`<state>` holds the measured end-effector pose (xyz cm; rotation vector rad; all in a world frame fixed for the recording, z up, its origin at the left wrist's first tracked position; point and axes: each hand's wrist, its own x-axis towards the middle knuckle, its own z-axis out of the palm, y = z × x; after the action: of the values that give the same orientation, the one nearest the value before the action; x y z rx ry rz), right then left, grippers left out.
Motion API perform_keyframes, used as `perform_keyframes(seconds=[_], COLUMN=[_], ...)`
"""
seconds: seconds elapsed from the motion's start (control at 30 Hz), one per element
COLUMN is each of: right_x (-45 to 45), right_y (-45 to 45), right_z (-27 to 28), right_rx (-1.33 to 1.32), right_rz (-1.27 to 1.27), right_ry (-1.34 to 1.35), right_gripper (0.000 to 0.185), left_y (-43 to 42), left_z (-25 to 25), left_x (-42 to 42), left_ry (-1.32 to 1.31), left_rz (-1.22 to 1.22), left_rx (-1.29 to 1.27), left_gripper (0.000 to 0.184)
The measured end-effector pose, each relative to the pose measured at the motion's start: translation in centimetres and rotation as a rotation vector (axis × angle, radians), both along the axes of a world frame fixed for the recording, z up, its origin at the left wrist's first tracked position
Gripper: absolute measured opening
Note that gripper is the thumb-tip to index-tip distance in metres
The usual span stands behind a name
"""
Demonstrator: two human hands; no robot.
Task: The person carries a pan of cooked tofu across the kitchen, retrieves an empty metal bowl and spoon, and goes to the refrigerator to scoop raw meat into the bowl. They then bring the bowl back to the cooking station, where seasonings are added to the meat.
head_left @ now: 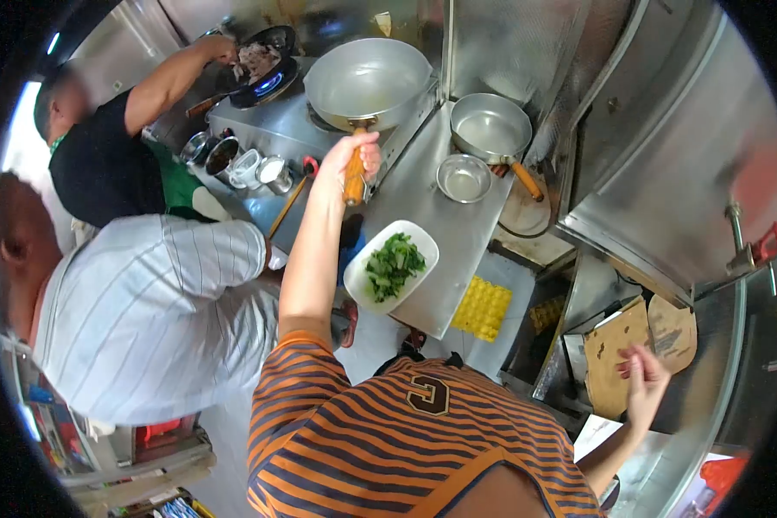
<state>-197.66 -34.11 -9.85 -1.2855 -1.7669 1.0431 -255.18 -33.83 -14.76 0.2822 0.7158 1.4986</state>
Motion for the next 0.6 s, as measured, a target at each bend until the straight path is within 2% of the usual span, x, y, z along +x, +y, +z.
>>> perform_keyframes(seconds=[0.03, 0.2, 0.27, 0.4, 0.6], right_x=[-1.3, -6.7, -8.1, -11.5, -16.2], right_y=[-0.3, -0.7, -0.4, 0.6, 3.0], right_z=[-1.1, -4.5, -6.0, -6.5, -7.7], right_rx=[-0.068, -0.348, -0.374, -0.436, -0.343], right_rz=[-0.016, -0.02, -0.026, -0.016, 0.112], right_ry=[-0.019, -0.082, -0.089, -0.136, -0.275], right_gripper=[0.023, 0.022, 0.022, 0.022, 0.021], left_y=[1.2, 6.8, 8.7, 10.4, 8.8], left_z=[-0.1, -3.2, -4.3, -5.8, -6.5], left_x=[-1.8, -10.6, -13.2, -16.4, -18.2], left_ry=[0.021, -0.034, -0.176, -0.198, -0.191], left_rz=[0.083, 0.051, 0.0, -0.005, -0.027], left_rx=[-0.001, 0.022, -0.005, -0.031, -0.023], left_gripper=[0.022, 0.02, 0.019, 0.02, 0.02])
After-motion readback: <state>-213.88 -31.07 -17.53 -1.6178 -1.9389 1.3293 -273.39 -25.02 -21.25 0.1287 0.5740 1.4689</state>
